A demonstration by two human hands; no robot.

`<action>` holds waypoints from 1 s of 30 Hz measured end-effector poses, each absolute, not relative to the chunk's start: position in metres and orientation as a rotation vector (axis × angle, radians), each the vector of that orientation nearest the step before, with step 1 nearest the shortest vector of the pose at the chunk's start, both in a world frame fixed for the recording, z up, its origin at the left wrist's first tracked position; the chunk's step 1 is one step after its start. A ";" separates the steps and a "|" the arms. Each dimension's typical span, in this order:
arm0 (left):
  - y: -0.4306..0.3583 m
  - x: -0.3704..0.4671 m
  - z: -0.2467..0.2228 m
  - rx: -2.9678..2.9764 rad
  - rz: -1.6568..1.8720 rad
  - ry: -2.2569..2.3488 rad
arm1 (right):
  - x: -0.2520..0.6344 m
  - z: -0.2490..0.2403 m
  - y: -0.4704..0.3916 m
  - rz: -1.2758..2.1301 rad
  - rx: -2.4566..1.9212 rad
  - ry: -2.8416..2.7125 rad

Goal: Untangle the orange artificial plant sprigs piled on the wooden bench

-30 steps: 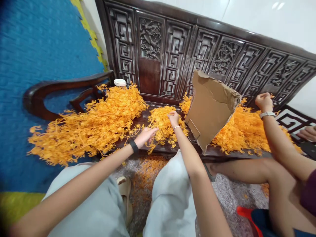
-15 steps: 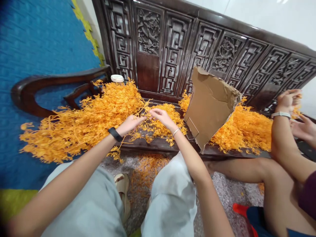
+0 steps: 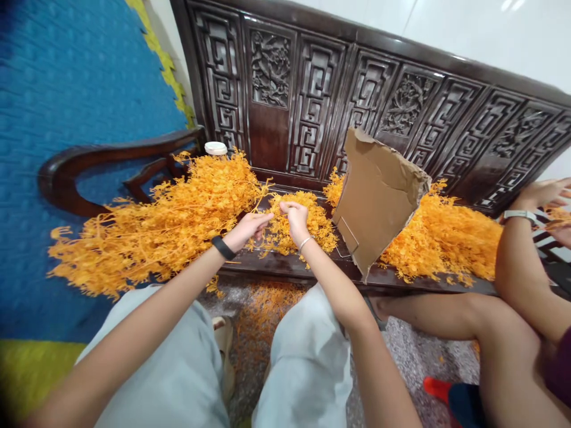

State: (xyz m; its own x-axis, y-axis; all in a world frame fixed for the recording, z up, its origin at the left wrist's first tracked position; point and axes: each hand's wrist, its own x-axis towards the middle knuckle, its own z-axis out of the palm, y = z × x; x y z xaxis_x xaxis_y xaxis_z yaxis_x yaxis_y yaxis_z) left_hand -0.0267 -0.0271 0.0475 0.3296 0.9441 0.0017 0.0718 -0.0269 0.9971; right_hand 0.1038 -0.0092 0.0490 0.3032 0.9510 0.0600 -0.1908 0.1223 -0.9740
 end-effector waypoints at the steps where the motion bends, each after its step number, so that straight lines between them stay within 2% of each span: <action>1: -0.026 -0.025 0.046 1.347 0.949 0.982 | 0.100 0.048 -0.006 1.020 -1.141 -0.815; 9: -0.015 -0.026 0.049 1.146 1.061 1.021 | 0.062 0.052 0.030 0.979 -1.295 -0.498; 20: 0.001 -0.026 0.045 1.161 1.125 1.095 | 0.051 0.039 0.058 0.849 -1.347 -0.459; 27: -0.028 -0.045 0.059 1.152 1.215 1.059 | 0.116 0.051 0.069 0.495 -1.369 -0.438; 30: -0.038 -0.063 0.065 1.300 1.121 1.019 | 0.137 0.038 0.068 0.555 -1.315 -0.456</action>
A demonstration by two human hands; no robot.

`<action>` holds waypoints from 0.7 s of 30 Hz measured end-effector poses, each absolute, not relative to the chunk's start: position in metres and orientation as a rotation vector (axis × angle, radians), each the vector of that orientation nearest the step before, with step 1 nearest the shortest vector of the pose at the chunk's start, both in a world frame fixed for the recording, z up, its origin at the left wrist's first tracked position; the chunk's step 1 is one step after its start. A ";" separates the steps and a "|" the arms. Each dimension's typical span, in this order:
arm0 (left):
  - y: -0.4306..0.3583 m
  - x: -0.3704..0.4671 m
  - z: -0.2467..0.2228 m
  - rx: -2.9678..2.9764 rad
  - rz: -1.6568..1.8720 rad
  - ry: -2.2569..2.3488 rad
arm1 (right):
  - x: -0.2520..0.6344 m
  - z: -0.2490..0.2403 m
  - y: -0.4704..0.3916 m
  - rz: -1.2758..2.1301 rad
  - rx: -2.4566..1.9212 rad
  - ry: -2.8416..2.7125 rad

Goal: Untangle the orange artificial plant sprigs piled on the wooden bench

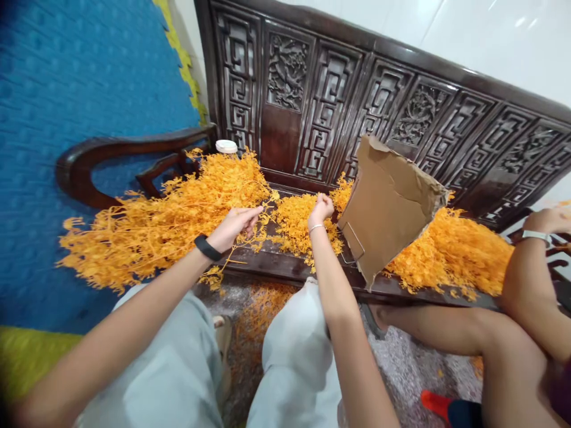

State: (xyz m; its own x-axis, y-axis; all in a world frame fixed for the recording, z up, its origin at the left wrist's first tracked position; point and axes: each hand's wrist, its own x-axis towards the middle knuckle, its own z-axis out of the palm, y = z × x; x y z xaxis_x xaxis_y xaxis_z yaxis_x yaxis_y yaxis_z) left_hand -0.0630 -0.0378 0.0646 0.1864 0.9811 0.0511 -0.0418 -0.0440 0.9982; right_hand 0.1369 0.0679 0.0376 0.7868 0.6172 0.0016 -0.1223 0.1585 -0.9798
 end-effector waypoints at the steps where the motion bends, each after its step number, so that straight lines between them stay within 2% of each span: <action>1: -0.039 -0.068 0.065 1.339 1.106 1.028 | 0.138 0.031 0.067 0.596 -1.304 -0.463; 9: -0.021 -0.071 0.056 1.437 1.283 1.152 | 0.124 0.011 0.057 0.662 -1.243 -0.702; 14: -0.015 -0.065 0.053 1.333 1.283 1.119 | 0.120 0.007 0.044 0.608 -1.249 -1.161; 21: -0.012 -0.059 0.054 1.406 1.129 1.009 | 0.127 0.016 0.032 0.397 -1.245 -1.380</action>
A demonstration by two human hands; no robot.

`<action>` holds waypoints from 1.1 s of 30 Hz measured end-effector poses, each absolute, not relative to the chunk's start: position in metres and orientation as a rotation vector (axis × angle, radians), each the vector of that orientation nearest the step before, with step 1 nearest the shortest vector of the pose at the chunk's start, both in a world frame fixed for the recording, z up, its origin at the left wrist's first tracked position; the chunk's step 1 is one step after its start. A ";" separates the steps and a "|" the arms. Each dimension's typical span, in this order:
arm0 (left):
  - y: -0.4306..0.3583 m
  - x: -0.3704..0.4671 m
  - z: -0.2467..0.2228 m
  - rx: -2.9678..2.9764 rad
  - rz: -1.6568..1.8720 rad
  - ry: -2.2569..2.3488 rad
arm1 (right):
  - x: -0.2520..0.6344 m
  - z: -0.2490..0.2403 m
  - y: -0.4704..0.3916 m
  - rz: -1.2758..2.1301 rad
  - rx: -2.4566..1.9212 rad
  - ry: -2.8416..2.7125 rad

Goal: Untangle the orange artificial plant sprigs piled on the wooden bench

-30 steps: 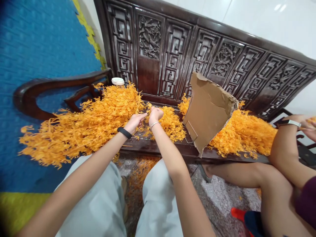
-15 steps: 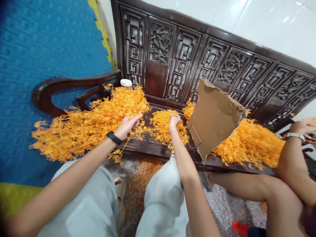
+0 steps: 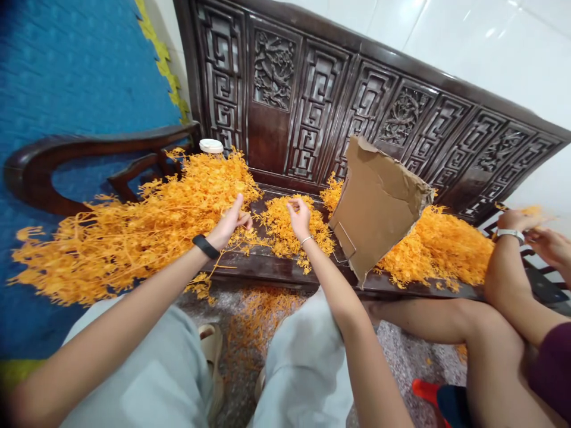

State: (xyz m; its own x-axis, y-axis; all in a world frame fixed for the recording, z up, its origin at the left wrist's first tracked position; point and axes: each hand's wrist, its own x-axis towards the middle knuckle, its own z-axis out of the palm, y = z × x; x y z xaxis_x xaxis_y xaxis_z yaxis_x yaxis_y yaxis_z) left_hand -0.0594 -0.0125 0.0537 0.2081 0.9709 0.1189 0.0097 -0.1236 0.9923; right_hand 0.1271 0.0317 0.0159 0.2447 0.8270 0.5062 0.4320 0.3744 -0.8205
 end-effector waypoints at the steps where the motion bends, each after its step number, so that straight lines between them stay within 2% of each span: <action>1: -0.013 -0.058 0.054 1.404 1.129 0.989 | 0.129 0.019 0.030 0.350 -1.224 -1.420; 5: -0.018 -0.050 0.057 1.333 1.143 0.926 | 0.129 0.029 0.023 0.325 -1.153 -1.467; 12: -0.020 -0.045 0.058 1.239 1.252 0.987 | 0.107 0.051 0.001 0.829 -1.033 -1.180; 17: -0.022 -0.051 0.058 1.200 1.224 0.951 | 0.095 0.067 -0.022 1.001 -0.970 -1.179; 28: -0.046 -0.071 0.080 1.215 1.276 0.769 | 0.066 0.093 -0.055 0.992 -0.813 -1.533; 33: -0.043 -0.070 0.079 1.165 1.275 0.703 | 0.066 0.093 -0.052 0.819 -0.800 -1.590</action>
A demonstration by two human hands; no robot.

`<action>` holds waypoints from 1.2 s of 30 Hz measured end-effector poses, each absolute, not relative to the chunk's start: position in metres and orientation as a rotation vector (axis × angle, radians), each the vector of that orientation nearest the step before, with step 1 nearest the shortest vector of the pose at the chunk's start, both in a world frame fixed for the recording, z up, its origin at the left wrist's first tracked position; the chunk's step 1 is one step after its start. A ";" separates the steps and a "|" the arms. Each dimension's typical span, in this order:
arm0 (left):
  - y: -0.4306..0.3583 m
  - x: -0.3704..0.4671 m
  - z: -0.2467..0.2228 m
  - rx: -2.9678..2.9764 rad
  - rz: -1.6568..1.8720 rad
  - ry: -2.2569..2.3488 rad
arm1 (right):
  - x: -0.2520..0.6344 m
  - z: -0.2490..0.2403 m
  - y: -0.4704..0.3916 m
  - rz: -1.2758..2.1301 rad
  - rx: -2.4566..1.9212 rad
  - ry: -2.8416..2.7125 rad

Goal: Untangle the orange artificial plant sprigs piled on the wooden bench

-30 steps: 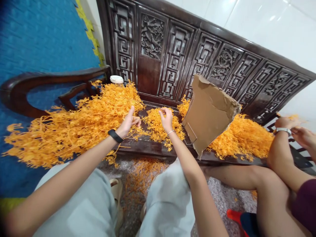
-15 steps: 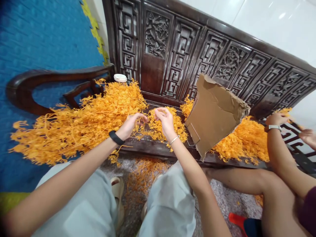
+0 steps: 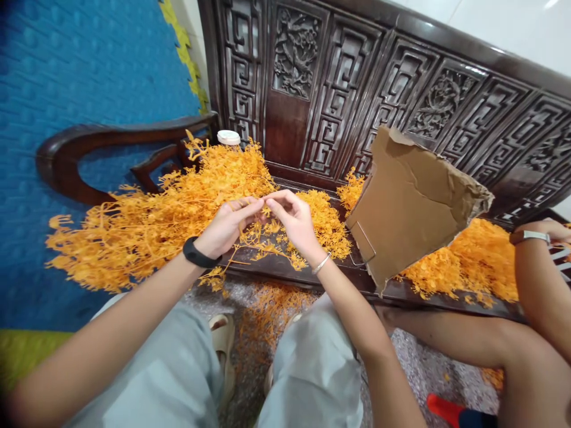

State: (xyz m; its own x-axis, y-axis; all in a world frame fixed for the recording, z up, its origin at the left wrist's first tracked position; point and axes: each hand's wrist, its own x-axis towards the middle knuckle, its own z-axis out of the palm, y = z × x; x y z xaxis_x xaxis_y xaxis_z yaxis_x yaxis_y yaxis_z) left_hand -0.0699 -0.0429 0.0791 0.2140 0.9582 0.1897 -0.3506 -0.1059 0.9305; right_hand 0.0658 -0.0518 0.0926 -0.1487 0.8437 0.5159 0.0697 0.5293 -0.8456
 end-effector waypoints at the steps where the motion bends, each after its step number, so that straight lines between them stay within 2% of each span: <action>1: -0.042 -0.070 0.079 1.177 1.277 0.710 | 0.067 0.092 -0.051 0.729 -0.810 -1.581; 7: -0.042 -0.070 0.083 1.320 1.266 0.844 | 0.082 0.079 -0.040 0.058 -0.878 -1.550; 13: -0.047 -0.078 0.083 1.485 0.982 0.883 | 0.115 0.038 0.004 -0.074 -1.180 -1.632; 17: -0.048 -0.081 0.079 1.592 0.812 0.943 | 0.115 0.038 0.007 0.224 -1.235 -1.528; 21: -0.047 -0.077 0.077 1.601 0.745 0.957 | 0.093 0.063 -0.019 0.760 -0.938 -1.656; 24: -0.046 -0.071 0.076 1.532 0.742 0.935 | 0.076 0.073 -0.034 0.987 -0.776 -1.721; 31: -0.042 -0.068 0.066 1.501 0.667 0.950 | 0.070 0.072 -0.036 0.973 -0.837 -1.522; 36: -0.035 -0.072 0.063 1.426 0.813 0.957 | 0.072 0.067 -0.027 1.018 -0.866 -1.418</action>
State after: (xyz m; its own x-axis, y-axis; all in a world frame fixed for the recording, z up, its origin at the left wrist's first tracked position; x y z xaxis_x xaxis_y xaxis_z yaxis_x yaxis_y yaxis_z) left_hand -0.0719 -0.0347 0.0625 0.4222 0.9050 -0.0520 0.0952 0.0128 0.9954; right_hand 0.0724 -0.0270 0.0670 -0.0981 0.9285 0.3582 -0.0429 0.3557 -0.9336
